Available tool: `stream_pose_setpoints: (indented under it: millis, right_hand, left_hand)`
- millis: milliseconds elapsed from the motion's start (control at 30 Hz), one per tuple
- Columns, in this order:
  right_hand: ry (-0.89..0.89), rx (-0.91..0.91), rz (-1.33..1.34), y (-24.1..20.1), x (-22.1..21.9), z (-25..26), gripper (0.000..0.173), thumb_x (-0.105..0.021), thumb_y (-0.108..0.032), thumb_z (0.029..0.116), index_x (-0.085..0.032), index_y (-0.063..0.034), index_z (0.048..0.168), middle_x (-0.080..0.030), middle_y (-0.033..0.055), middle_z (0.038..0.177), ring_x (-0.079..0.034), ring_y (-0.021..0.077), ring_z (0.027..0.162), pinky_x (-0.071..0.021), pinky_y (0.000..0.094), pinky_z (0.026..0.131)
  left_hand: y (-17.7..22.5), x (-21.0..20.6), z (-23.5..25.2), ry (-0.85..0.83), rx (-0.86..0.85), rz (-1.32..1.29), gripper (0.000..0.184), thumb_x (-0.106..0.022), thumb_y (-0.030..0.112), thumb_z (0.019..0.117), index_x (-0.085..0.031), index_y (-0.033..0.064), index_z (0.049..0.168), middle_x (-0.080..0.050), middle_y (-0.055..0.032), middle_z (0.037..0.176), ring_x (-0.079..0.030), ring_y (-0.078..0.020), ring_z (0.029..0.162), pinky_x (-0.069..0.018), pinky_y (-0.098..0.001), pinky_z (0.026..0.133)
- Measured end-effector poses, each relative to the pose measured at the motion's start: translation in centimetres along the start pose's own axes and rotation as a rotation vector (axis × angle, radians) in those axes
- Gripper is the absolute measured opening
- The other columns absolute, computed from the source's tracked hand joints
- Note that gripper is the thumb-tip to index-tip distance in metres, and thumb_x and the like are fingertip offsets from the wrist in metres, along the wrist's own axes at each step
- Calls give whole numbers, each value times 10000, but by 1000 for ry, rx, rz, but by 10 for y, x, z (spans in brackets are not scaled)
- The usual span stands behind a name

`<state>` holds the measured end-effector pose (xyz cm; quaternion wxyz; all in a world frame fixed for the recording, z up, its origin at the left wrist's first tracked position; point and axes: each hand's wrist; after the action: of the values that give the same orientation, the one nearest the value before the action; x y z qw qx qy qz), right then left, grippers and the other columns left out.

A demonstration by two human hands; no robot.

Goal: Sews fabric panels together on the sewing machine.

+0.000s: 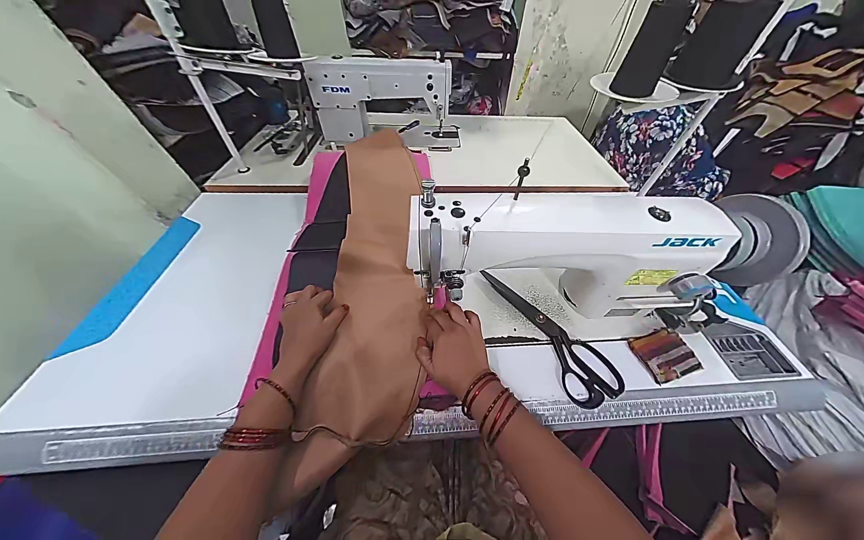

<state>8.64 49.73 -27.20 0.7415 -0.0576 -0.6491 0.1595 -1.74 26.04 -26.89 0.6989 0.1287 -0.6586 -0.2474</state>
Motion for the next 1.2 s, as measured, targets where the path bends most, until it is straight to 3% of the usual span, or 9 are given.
stream_pose_setpoints:
  millis: [233,333,400,533,733,900,1200]
  right_hand:
    - [266,144,58,12,-16,-14,383,-556,-344,993,-764,-70,1161,-724,87,1262,-635,358,1233,-490,583,978]
    - [277,146,-35,9,-21,-29,460,-540,-398,975,-741,-81,1241,-685,44,1360,-639,325,1229,-506,550,924]
    - [290,138,-90,7,-28,-29,444,-532,-351,965,-742,-71,1237,-686,49,1362,-648,324,1217,-508,548,906]
    - [260,111,-118,5,-24,-12,371,-520,-262,977,-764,-57,1167,-696,64,1344,-629,341,1265,-489,586,950]
    - [298,55,-42,11,-28,-2,341,-553,-236,979,-757,-72,1198,-689,117,1330,-604,394,1282,-486,611,984]
    - [424,176,-94,13,-30,-10,282,-578,-236,942,-799,-85,1029,-752,41,1203,-686,299,1160,-531,547,912]
    - [327,67,-62,11,-28,-1,305,-568,-186,972,-774,-75,1168,-716,82,1292,-634,359,1254,-488,594,994]
  left_hand:
    - [6,-4,13,13,36,-5,328,-649,229,972,-701,-78,1073,-593,-298,1279,-479,-503,1292,-327,-671,1064]
    - [10,-4,18,7,53,-3,337,-649,227,984,-694,-83,1110,-580,-307,1304,-469,-507,1310,-311,-680,1079]
    - [9,-6,16,-2,68,2,345,-638,230,995,-690,-80,1137,-568,-312,1333,-457,-509,1329,-295,-687,1095]
    - [17,-5,26,10,94,1,353,-635,228,1005,-684,-75,1179,-561,-311,1352,-450,-513,1337,-300,-685,1098]
    - [19,-10,38,18,103,20,354,-630,249,1006,-692,-61,1167,-574,-298,1339,-460,-509,1328,-308,-684,1088]
    - [24,-10,50,20,115,25,369,-632,262,1013,-687,-52,1198,-569,-287,1355,-453,-494,1343,-304,-677,1099]
    - [33,-15,63,42,162,41,366,-626,267,1018,-688,-36,1213,-568,-277,1368,-459,-479,1348,-317,-658,1100]
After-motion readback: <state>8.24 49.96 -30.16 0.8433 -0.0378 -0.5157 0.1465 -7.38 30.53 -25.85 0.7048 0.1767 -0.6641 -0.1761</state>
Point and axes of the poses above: each hand's wrist, its own z-axis towards the middle knuckle, its own x-axis out of the back of the hand, y = z × x
